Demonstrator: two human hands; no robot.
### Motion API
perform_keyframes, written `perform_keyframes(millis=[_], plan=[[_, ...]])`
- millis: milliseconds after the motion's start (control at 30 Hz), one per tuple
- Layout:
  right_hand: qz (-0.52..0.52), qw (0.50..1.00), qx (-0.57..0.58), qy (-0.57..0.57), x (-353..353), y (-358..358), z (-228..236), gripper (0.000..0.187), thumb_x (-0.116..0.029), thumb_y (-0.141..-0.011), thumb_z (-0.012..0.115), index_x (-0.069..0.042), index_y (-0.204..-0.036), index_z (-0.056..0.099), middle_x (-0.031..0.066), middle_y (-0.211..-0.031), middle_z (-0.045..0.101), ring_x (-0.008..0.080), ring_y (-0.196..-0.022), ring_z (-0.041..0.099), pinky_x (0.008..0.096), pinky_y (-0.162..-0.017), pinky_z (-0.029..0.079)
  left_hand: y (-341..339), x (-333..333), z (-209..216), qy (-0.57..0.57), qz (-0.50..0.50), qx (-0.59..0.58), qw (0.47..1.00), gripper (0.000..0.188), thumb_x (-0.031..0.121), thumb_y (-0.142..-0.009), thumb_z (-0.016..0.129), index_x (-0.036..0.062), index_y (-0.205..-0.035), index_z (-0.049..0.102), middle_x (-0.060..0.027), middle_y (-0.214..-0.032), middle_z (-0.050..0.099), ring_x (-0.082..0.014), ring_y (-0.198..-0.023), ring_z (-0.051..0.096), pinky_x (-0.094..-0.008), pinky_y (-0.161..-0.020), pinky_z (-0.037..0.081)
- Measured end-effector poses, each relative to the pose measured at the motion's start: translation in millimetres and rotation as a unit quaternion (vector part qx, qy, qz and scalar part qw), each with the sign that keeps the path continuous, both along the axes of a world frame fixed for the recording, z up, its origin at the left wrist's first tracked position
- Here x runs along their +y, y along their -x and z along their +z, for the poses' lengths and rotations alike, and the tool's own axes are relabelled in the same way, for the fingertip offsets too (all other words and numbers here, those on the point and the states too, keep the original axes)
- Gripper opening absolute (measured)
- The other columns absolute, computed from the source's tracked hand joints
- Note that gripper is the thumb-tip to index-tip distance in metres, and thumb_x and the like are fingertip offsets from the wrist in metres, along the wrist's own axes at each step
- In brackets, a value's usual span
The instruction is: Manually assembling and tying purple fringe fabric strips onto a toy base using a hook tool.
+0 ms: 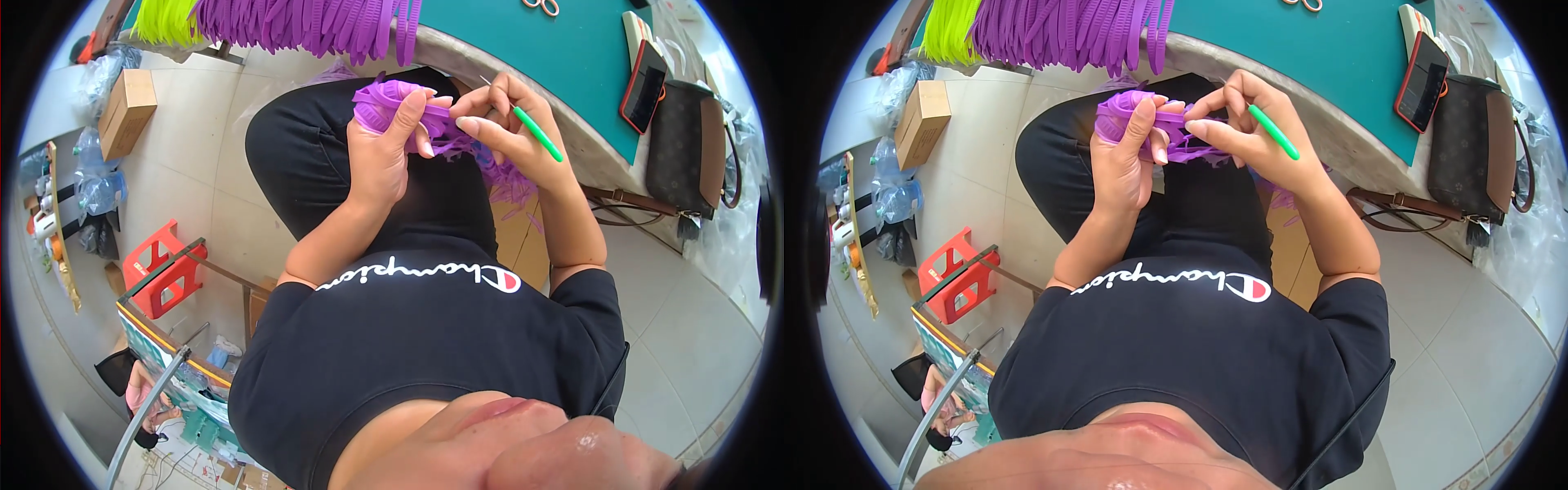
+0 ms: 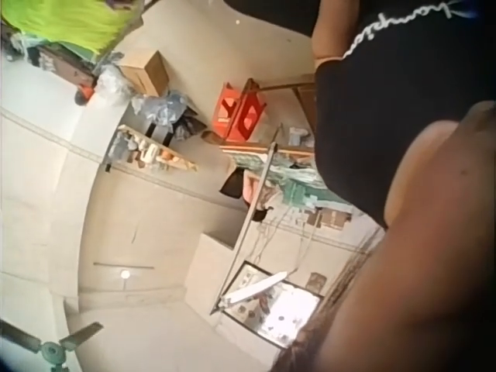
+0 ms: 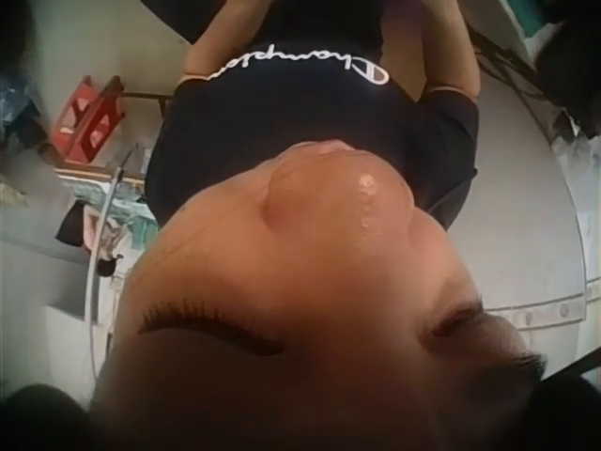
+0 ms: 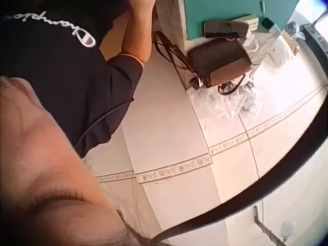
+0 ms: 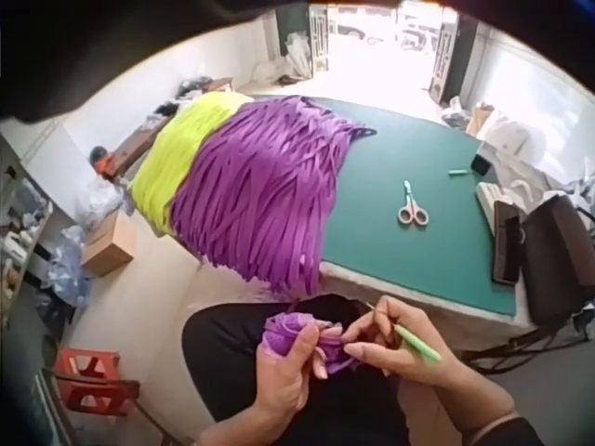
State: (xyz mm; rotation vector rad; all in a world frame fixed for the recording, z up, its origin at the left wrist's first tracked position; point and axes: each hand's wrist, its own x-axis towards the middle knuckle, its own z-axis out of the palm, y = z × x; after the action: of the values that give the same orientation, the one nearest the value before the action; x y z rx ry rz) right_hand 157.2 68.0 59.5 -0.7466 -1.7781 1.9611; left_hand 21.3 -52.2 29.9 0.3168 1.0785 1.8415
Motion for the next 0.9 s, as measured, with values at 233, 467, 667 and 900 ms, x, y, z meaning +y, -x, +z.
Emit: perform_keyframes(millis=[233, 467, 667, 900], plan=[[-0.007, 0.995, 0.072, 0.070, 4.1, 7.4, -24.1, 0.033, -0.001, -0.081, 0.069, -0.011, -0.079, 0.038, 0.0125, -0.091, 0.066, 0.0032, -0.061, 0.051, 0.0158, -0.049, 0.038, 1.3, -2.3, -7.2, -0.005, -0.006, -0.002, 1.000, 0.018, 0.019, -0.093, 0.062, 0.0021, -0.100, 0.065, -0.0159, -0.094, 0.070, -0.0091, -0.050, 0.051, -0.0210, -0.051, 0.039], [0.031, 0.996, 0.060, 0.053, 6.3, 6.7, -30.6, 0.037, -0.004, -0.081, 0.072, -0.013, -0.074, 0.037, 0.0124, -0.090, 0.067, 0.0094, -0.079, 0.060, 0.0203, -0.069, 0.047, 5.3, 0.3, -9.0, -0.009, 0.002, 0.001, 1.000, 0.019, 0.019, -0.092, 0.063, 0.0018, -0.099, 0.064, -0.0164, -0.093, 0.070, -0.0085, -0.049, 0.051, -0.0200, -0.050, 0.040], [0.052, 0.999, 0.015, 0.006, 11.8, -15.3, -22.5, 0.032, 0.007, -0.079, 0.060, -0.010, -0.073, 0.034, 0.0158, -0.096, 0.068, 0.0066, -0.081, 0.058, 0.0185, -0.069, 0.046, 5.6, 0.3, -14.6, -0.003, -0.001, -0.009, 1.000, 0.019, 0.021, -0.094, 0.061, 0.0035, -0.100, 0.066, -0.0173, -0.097, 0.070, -0.0072, -0.051, 0.049, -0.0217, -0.054, 0.038], [-0.080, 0.852, -0.396, -0.333, 24.1, -73.6, -25.5, 0.045, -0.006, -0.077, 0.074, -0.007, -0.071, 0.030, 0.0178, -0.107, 0.067, 0.0111, -0.077, 0.058, 0.0247, -0.067, 0.047, 12.6, -2.2, -16.1, -0.022, -0.005, -0.028, 0.999, 0.019, 0.022, -0.093, 0.062, 0.0041, -0.099, 0.066, -0.0168, -0.097, 0.070, -0.0072, -0.048, 0.048, -0.0214, -0.053, 0.039]])
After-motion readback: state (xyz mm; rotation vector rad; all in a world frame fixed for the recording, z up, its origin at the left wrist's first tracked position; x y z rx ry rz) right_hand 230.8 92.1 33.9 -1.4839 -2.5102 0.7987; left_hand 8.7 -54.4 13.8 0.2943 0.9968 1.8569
